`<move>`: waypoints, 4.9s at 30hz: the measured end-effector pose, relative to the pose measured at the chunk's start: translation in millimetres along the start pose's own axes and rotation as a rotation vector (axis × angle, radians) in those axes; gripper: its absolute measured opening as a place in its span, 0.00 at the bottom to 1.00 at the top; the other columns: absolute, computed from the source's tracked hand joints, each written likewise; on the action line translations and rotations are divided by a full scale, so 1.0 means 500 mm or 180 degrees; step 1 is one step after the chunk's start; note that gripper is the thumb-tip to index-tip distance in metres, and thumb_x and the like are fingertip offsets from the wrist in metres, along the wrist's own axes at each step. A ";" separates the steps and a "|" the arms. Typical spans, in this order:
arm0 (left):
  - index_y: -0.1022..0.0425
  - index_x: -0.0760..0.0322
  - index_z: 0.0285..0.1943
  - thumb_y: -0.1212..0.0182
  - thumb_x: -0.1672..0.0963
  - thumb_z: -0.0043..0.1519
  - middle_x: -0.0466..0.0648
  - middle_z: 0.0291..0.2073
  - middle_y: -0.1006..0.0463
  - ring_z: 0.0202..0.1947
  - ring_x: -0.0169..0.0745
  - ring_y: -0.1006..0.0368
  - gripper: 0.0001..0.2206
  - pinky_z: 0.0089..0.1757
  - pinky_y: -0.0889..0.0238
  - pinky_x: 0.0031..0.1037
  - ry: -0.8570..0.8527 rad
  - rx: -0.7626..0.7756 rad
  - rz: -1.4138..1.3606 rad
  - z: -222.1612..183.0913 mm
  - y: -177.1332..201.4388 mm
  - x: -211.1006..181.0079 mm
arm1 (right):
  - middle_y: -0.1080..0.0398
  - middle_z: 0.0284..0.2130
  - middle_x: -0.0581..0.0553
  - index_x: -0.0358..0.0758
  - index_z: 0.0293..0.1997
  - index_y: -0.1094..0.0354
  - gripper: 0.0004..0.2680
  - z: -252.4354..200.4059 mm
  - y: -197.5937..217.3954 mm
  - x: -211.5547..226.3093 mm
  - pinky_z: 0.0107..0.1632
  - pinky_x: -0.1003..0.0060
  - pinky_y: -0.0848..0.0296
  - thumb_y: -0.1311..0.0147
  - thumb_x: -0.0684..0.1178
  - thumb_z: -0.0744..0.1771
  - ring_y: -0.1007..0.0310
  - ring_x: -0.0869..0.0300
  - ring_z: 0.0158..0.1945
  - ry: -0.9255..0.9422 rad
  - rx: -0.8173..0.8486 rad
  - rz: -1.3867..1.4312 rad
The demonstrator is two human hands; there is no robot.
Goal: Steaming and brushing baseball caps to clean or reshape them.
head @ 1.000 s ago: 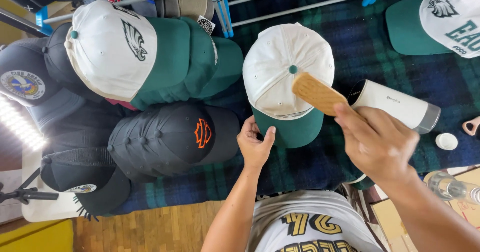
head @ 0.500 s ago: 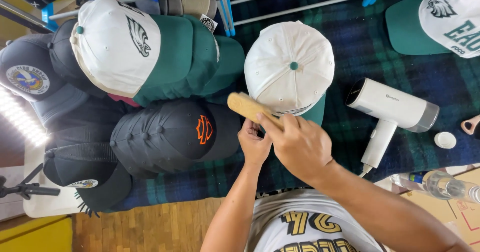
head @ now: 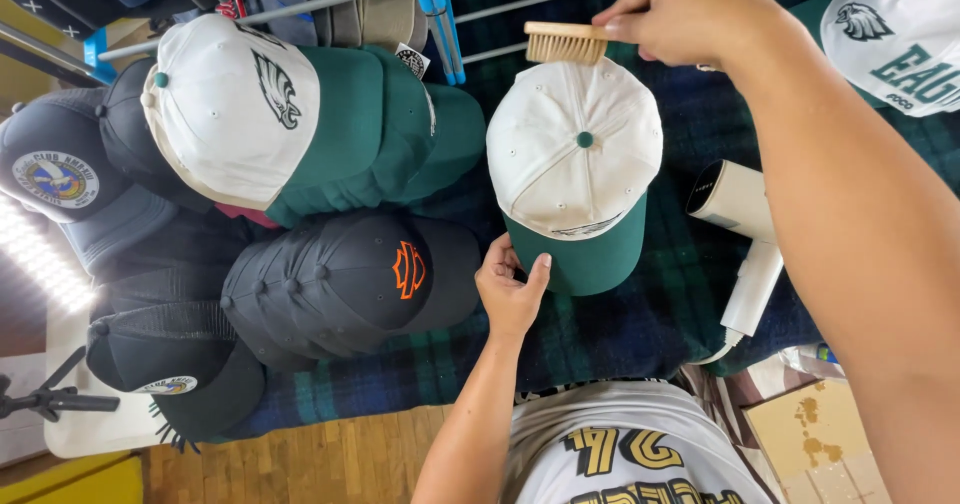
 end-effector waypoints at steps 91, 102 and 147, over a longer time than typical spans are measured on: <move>0.23 0.68 0.49 0.49 0.57 0.69 0.42 0.14 0.37 0.17 0.25 0.43 0.10 0.27 0.37 0.20 -0.0634 -0.0181 -0.0069 0.000 -0.017 0.039 | 0.30 0.40 0.38 0.39 0.50 0.28 0.18 -0.223 -0.516 -0.544 0.28 0.67 0.31 0.46 0.34 0.57 0.34 0.60 0.30 0.0857 0.0147 0.6701; 0.24 0.65 0.45 0.50 0.57 0.68 0.43 0.13 0.34 0.15 0.29 0.39 0.09 0.26 0.36 0.22 -0.0724 -0.0286 0.0024 0.003 -0.019 0.044 | 0.30 0.37 0.36 0.32 0.44 0.31 0.12 -0.249 -0.476 -0.409 0.27 0.61 0.28 0.43 0.31 0.59 0.31 0.56 0.28 0.0988 -0.0734 0.5891; 0.31 0.61 0.48 0.42 0.47 0.64 0.52 0.15 0.30 0.14 0.43 0.31 0.16 0.21 0.37 0.31 -0.0467 -0.0272 0.0555 -0.002 -0.028 0.019 | 0.35 0.31 0.38 0.32 0.42 0.34 0.13 -0.332 -0.470 -0.280 0.36 0.58 0.26 0.48 0.33 0.56 0.29 0.53 0.28 0.0531 -0.0841 0.5498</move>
Point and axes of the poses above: each hand's wrist, its own z-axis towards the middle knuckle, its own y-axis out of the back of the hand, x = y × z, the point moved 2 cm from there along z, towards the middle knuckle
